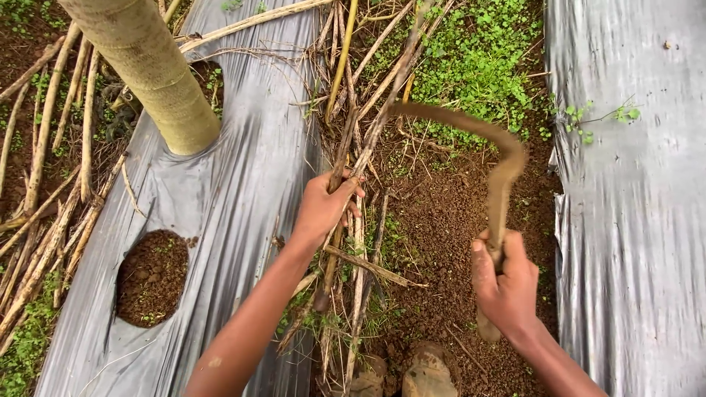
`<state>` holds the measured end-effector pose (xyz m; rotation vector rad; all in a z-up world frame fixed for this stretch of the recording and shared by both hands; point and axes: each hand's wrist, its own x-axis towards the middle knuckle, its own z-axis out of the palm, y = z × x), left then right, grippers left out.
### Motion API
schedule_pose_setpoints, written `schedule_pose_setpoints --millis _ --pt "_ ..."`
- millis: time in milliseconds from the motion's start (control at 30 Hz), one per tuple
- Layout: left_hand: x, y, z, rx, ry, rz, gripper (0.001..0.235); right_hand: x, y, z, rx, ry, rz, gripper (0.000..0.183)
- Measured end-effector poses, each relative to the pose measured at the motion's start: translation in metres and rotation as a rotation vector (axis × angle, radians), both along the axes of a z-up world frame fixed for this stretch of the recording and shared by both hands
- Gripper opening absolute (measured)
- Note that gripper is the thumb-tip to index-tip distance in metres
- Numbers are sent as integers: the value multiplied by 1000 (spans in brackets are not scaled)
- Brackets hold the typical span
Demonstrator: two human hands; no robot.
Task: Gathering dried stalks and clearing weeds from a planting bed using a sickle
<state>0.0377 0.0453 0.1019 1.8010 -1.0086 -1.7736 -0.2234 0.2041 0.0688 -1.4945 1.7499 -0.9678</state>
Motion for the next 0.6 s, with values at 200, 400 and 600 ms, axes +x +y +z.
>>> schedule_pose_setpoints --millis 200,400,600 --pt "-2 1 -10 -128 71 73 19 17 0 4 520 -43 -141 10" --pt "10 -6 14 -75 -1 83 20 -10 49 -66 515 -133 -199 10" --pt "5 -5 24 -41 -78 53 34 -29 25 -50 403 -61 -210 7"
